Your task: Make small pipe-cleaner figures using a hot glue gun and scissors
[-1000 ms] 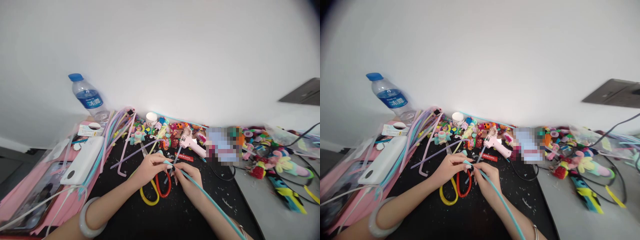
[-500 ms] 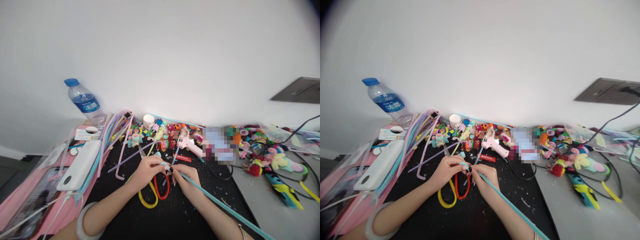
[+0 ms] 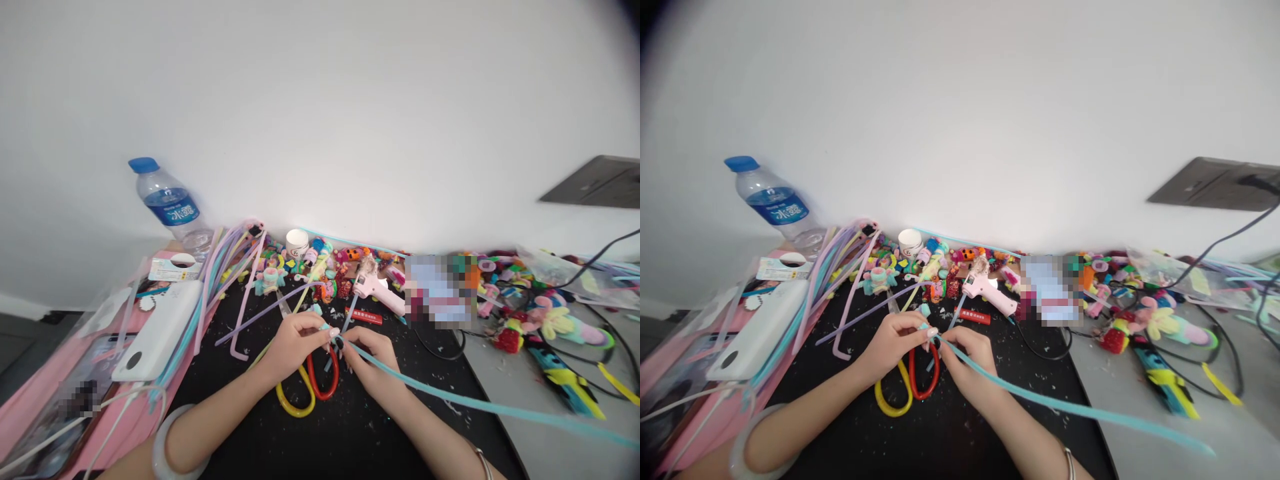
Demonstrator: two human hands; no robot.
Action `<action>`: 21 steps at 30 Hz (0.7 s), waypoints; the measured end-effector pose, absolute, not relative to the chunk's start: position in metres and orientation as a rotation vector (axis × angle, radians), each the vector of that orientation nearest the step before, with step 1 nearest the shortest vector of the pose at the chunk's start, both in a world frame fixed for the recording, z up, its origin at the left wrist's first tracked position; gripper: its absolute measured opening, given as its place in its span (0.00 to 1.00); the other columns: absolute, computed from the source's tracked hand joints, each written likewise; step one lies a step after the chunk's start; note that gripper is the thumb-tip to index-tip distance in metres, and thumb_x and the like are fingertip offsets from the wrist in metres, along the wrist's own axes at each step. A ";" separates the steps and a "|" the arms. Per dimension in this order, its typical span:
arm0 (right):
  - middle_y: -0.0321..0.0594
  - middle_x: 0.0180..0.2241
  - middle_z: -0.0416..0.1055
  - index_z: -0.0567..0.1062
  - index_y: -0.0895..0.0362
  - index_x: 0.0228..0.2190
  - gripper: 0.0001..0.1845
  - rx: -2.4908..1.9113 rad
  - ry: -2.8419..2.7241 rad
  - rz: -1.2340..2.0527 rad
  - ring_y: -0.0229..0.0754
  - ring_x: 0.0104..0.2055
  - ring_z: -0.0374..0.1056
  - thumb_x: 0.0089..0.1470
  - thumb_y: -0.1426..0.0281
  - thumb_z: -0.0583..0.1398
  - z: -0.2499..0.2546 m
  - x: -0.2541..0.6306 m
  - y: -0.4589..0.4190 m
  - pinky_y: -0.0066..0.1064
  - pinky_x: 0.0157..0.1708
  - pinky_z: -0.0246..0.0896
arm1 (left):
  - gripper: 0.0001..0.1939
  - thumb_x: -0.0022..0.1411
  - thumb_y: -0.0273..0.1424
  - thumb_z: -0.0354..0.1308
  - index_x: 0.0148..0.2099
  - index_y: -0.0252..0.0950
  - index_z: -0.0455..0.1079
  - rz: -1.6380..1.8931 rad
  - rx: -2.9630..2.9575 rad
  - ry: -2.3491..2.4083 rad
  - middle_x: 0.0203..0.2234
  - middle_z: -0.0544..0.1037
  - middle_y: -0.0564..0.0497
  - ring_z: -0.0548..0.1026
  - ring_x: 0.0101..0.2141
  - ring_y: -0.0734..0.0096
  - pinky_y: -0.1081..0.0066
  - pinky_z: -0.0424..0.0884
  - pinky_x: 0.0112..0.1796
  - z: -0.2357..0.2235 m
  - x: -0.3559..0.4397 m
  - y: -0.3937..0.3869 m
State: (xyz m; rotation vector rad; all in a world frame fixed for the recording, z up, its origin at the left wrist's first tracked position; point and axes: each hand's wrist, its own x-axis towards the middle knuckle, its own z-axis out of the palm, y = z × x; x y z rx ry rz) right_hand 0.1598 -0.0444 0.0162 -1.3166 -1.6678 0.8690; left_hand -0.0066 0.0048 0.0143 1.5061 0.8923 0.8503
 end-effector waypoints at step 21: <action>0.36 0.22 0.68 0.73 0.58 0.25 0.08 -1.279 -1.689 0.833 0.35 0.22 0.60 0.53 0.72 0.56 0.018 0.162 -0.044 0.25 0.23 0.54 | 0.14 0.53 0.37 0.61 0.26 0.30 0.72 0.821 1.076 0.870 0.20 0.76 0.51 0.74 0.24 0.72 0.73 0.71 0.31 0.013 -0.004 0.004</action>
